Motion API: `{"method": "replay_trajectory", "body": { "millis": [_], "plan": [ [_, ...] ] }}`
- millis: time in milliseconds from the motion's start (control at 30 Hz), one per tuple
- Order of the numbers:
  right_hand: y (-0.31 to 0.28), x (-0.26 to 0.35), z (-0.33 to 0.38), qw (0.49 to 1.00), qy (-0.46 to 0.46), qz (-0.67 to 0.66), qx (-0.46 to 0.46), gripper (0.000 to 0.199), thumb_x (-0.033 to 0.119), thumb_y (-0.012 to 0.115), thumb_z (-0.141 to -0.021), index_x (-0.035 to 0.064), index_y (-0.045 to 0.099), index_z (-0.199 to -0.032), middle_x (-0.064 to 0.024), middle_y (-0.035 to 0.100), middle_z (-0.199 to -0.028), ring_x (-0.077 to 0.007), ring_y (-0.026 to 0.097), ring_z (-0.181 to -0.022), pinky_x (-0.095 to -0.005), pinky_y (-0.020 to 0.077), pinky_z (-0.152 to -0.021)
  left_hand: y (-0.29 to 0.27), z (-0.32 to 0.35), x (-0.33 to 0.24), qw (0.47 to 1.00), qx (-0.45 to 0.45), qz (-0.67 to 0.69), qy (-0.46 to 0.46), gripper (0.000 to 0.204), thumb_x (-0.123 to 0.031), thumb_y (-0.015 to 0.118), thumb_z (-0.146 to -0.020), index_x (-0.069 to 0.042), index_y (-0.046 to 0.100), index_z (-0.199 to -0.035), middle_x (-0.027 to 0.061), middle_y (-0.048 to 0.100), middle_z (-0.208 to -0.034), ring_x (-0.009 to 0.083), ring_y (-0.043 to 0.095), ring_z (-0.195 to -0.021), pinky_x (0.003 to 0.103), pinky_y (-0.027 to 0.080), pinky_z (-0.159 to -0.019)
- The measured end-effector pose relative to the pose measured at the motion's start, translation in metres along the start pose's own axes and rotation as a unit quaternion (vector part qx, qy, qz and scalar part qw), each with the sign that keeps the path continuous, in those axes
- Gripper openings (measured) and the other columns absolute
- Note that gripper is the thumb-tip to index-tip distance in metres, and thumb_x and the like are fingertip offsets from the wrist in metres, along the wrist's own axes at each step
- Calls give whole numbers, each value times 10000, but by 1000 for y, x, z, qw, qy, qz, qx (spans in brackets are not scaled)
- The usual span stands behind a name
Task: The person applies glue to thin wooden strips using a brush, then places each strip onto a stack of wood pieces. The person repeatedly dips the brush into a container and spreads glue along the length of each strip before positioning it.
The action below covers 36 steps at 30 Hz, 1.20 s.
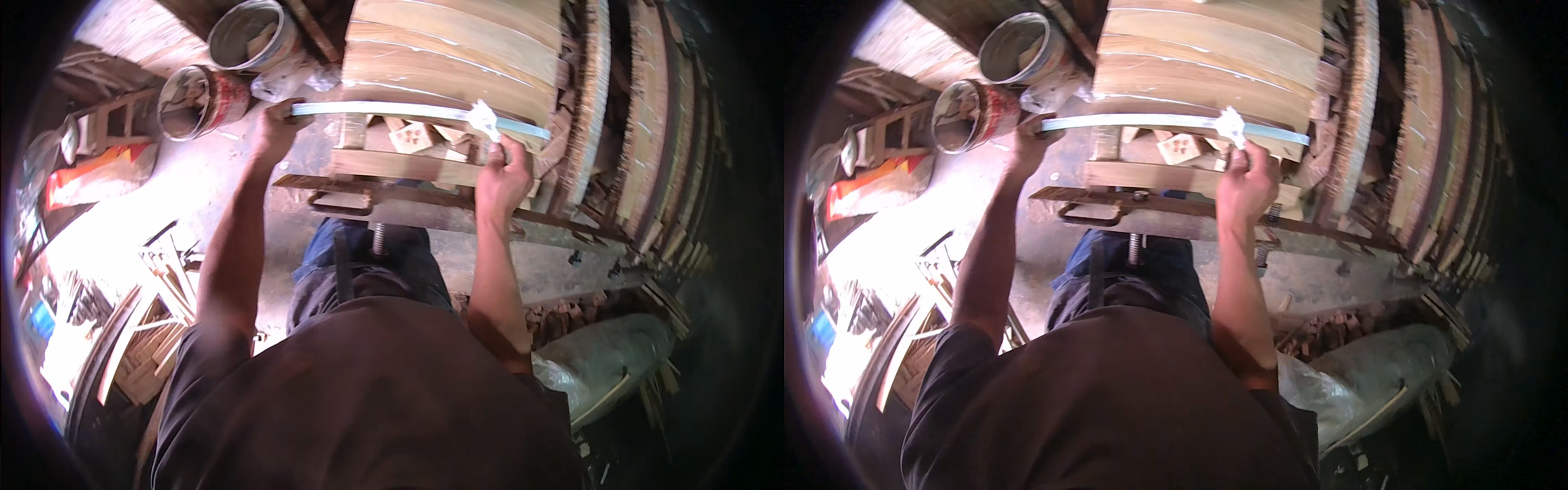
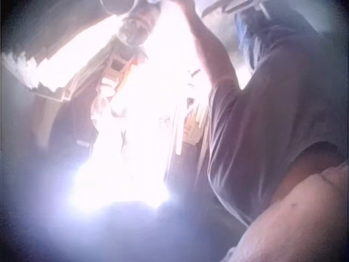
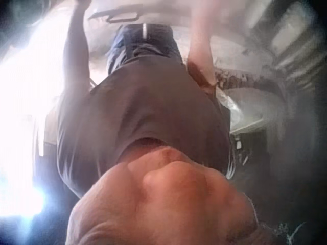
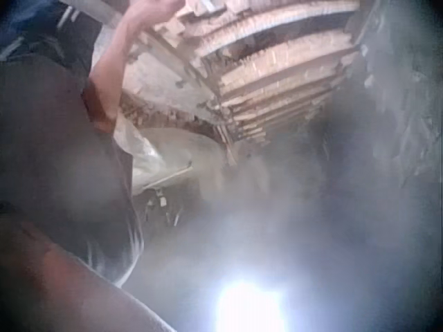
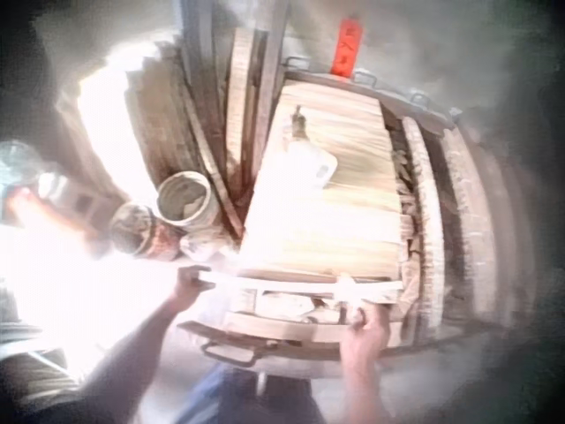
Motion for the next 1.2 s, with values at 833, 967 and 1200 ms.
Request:
{"method": "replay_trajectory", "body": {
  "millis": [833, 967, 1200],
  "plan": [
    [-43, -214, -22, 942, 245, -177, -147, 82, -7, 653, -894, 16, 676, -969, -72, 672, -870, -142, 612, -707, -274, 480, -591, 2, 15, -1, 997, 2, 73, -1, 368, -51, 790, -805, 25, 667, -1143, 0, 691, -942, 71, 586, -840, 245, 502, -765],
    [-21, -295, -15, 792, 500, -328, -120, 240, 165, 554, -991, -3, 546, -1163, -124, 675, -896, -219, 647, -673, -304, 505, -550, 5, 13, 8, 998, 13, 52, -21, 402, -30, 769, -826, 31, 642, -1203, 4, 689, -982, 62, 584, -855, 233, 495, -781],
    [48, -231, -55, 715, 449, -527, -101, 497, 309, 410, -1055, -37, 368, -1409, -219, 628, -1208, -341, 549, -1240, -446, 355, -1131, 4, 11, 23, 999, 9, 32, -36, 427, -19, 767, -827, 31, 630, -1228, 8, 684, -998, 59, 581, -861, 225, 492, -780]
  ]
}}
Point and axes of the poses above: each hand's wrist, its own z-axis away from the middle knuckle, its own y-axis out of the palm, x = y × z, the point moved 10 cm from there along -z, towards the middle knuckle
